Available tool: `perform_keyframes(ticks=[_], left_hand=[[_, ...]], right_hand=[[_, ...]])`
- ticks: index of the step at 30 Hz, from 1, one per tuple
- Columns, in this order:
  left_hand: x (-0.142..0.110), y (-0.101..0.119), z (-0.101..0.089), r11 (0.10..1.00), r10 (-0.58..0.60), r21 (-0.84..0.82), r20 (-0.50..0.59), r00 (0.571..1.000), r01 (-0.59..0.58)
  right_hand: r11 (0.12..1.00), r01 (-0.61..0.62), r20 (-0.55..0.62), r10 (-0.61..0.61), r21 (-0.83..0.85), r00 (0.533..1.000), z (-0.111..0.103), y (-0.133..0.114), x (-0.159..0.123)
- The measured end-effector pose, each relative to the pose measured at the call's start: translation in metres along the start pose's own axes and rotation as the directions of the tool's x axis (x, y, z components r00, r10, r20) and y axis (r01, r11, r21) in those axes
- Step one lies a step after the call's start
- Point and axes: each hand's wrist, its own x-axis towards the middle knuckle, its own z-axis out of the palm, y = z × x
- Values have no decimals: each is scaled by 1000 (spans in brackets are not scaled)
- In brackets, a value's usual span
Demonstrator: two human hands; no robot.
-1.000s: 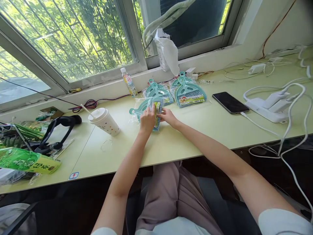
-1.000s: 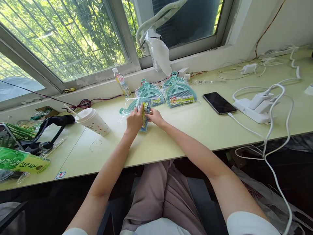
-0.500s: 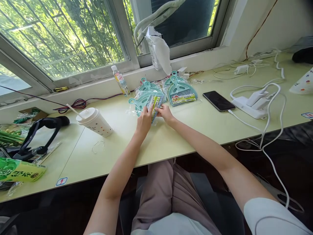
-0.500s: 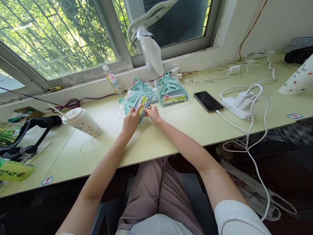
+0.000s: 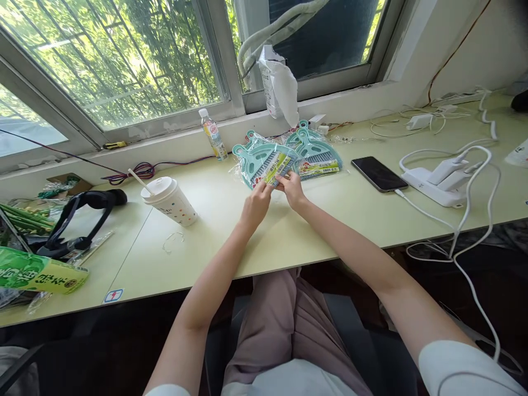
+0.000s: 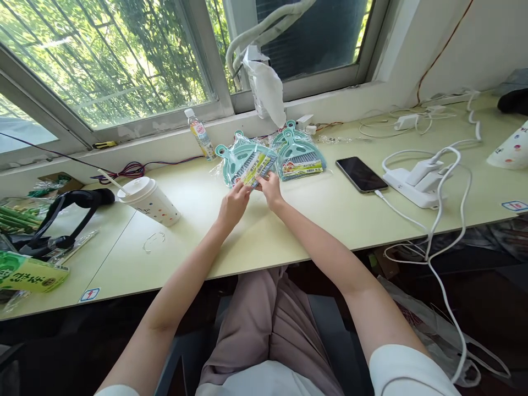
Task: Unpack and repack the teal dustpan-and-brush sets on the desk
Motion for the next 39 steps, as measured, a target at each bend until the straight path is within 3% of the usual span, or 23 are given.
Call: perform_keyframes(ticks=[2,4,5,7,8,9,11,13,14,16,18,19,24,28,34,39], left_hand=[[-2,3,2,998,36,-49,9,999,-36],[-2,5,1,992,-27,-128,-143,989,9],[0,4,-2,980,-112,-190,-261,959,62],[6,-1,-6,900,-353,-399,-431,830,176],[9,-6,-7,815,-473,-542,-420,775,203],[12,-10,-7,694,-564,-688,-337,754,211],[16,-17,-2,383,-612,-900,-77,787,209],[17,-19,6,124,-570,-968,111,814,218],[17,-18,9,45,-580,-975,153,800,219],[16,-13,13,-31,-646,-979,173,743,201],[17,-9,12,-64,-691,-983,169,702,174],[17,-8,11,-81,-687,-982,178,704,169],[17,-4,15,-190,-567,-944,330,755,270],[13,3,24,-189,-441,-908,420,793,375],[18,-12,14,-78,-525,-974,221,822,212],[16,-26,16,-8,-555,-963,227,800,268]], right_hand=[[1000,-4,-5,4,6,1000,0,0,-1],[1000,-4,-12,5,23,1000,-2,-1,0],[1000,1,-12,-1,30,1000,-2,-2,1],[999,12,4,-13,37,1000,-3,-5,3],[999,12,24,-13,36,1000,-4,-5,4],[999,3,54,-5,34,999,-3,-6,5],[999,-26,133,22,24,991,-3,-5,5],[999,-48,185,44,16,982,-1,-3,4],[998,-54,187,50,16,981,0,-2,3],[998,-54,152,50,22,987,1,0,3],[998,-48,113,44,29,993,2,2,2],[999,-44,105,41,31,994,2,2,2],[1000,-13,107,11,24,994,0,2,3],[999,1,59,-3,33,998,-3,0,5],[995,-40,40,37,92,999,-2,3,6],[998,-40,70,36,58,997,-2,8,4]])
